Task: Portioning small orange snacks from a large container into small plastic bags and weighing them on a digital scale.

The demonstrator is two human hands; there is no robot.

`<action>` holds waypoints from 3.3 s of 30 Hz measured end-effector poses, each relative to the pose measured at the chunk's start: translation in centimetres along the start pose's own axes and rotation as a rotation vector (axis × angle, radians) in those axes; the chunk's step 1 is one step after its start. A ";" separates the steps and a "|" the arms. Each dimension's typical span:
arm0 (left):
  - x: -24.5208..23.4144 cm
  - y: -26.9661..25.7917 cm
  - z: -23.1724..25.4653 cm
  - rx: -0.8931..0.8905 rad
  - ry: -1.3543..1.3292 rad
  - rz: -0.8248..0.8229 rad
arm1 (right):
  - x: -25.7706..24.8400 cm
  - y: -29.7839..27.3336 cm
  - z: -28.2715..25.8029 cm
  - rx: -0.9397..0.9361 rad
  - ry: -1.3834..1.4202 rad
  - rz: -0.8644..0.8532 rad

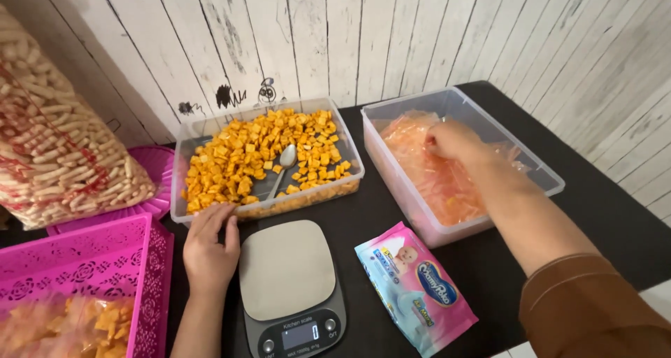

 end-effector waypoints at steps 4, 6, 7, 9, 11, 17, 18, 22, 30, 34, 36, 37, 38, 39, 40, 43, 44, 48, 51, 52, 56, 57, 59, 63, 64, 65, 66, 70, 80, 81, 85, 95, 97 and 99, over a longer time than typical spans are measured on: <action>0.3 -0.1 -0.3 -0.011 0.007 -0.020 | 0.0 -0.5 -0.1 0.062 0.005 -0.016; 0.7 -0.8 -1.4 -0.012 0.051 0.070 | 2.3 0.6 1.5 -0.075 -0.055 0.219; 0.7 -0.8 -1.5 -0.016 0.052 0.067 | 1.9 0.5 1.8 -0.077 -0.056 0.215; 0.8 -0.9 -1.5 -0.032 0.047 0.062 | 1.2 0.4 2.1 -0.091 0.095 0.137; 0.7 -1.0 -1.7 -0.039 0.041 0.061 | 1.4 0.5 2.5 -0.102 0.120 0.104; 0.8 -1.2 -1.8 -0.048 0.037 0.060 | -0.1 -1.1 1.6 -0.134 0.116 0.025; 0.8 -1.2 -1.8 -0.047 0.040 0.059 | 0.0 -0.9 1.4 -0.151 0.091 0.024; 0.6 -1.0 -1.5 -0.061 0.042 0.048 | 1.0 -0.1 1.6 -0.180 0.044 -0.001; 0.7 -1.0 -1.6 -0.080 0.030 0.054 | 1.9 1.1 3.2 -0.109 -0.016 0.101; 0.8 -1.1 -1.7 -0.076 0.043 0.047 | 1.2 0.9 3.8 -0.014 0.142 0.197; 0.8 -1.1 -1.7 -0.083 0.034 0.054 | 0.9 0.9 4.3 0.085 0.307 0.313; 0.7 -1.1 -1.7 -0.084 0.036 0.055 | 0.5 0.5 3.8 0.083 0.307 0.313; 0.7 -1.0 -1.6 -0.087 0.040 0.052 | 0.1 0.1 3.6 0.118 0.352 0.336; 0.7 -1.0 -1.6 -0.089 0.043 0.049 | -0.2 -0.4 3.4 0.155 0.398 0.359; 0.7 -1.0 -1.6 -0.088 0.044 0.049 | -0.1 -0.3 3.5 0.154 0.398 0.360; 0.6 -0.9 -1.5 -0.087 0.040 0.051 | -0.1 0.0 3.7 0.152 0.409 0.393; 0.5 -0.9 -1.4 -0.083 0.026 0.054 | -0.4 -0.1 3.7 0.145 0.443 0.418; 0.1 -0.5 -1.0 -0.068 -0.012 0.068 | -1.8 -0.8 3.6 0.098 0.474 0.513; 0.4 -0.7 -1.4 -0.052 -0.001 0.089 | -3.9 1.1 3.5 -0.057 0.397 0.689; 0.3 -0.5 -1.1 -0.049 0.007 0.092 | -5.3 0.4 1.8 -0.064 0.404 0.691; 0.6 0.7 0.0 -0.077 0.032 0.115 | -10.7 -4.0 -7.5 -0.407 0.601 0.729; 0.7 1.1 0.4 -0.082 0.033 0.128 | -11.8 -5.4 -10.4 -0.548 0.674 0.707; 0.9 3.2 2.6 -0.090 -0.059 0.098 | -11.1 -6.3 -15.7 -0.604 0.764 0.644; 2.1 6.6 5.1 -0.126 -0.305 -0.010 | -12.0 -11.0 -25.4 -0.619 0.979 0.394; 2.9 6.4 4.3 -0.123 -0.299 -0.005 | -11.3 -10.9 -26.4 -0.627 0.982 0.396; 3.9 6.3 3.1 -0.225 -0.358 -0.061 | -10.6 -10.6 -27.4 -0.603 1.013 0.411; 5.0 6.1 1.9 -0.328 -0.417 -0.117 | -10.0 -10.3 -28.4 -0.578 1.044 0.425; 5.4 6.1 -0.3 -0.509 -0.421 -0.129 | -8.7 -8.3 -30.2 -0.551 1.102 0.383; 7.7 5.4 -5.4 -0.774 -0.439 0.001 | -7.4 -5.2 -31.1 -0.441 1.267 0.217; 7.7 5.1 -5.5 -0.788 -0.437 0.028 | -6.9 -5.3 -30.8 -0.406 1.315 0.211; 7.1 5.5 -5.8 -0.653 -0.327 0.049 | -6.3 -4.8 -31.3 -0.486 1.298 0.200; 7.0 5.4 -3.7 -0.449 -0.375 -0.226 | -5.7 -5.7 -31.9 -0.485 1.169 0.158; 7.6 4.8 -4.5 -0.443 -0.398 -0.206 | -5.3 -5.6 -32.0 -0.514 1.157 0.173; 7.8 4.7 -5.0 -0.486 -0.457 -0.161 | -5.4 -5.8 -32.1 -0.579 1.190 0.204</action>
Point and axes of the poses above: each hand's wrist, its own y-axis towards the middle knuckle, its own x-axis out of the palm, z = x × y, the point moved 4 cm from there along y, towards the middle knuckle, and after that the axes turned 11 degrees about z, right-handed, at the moved point
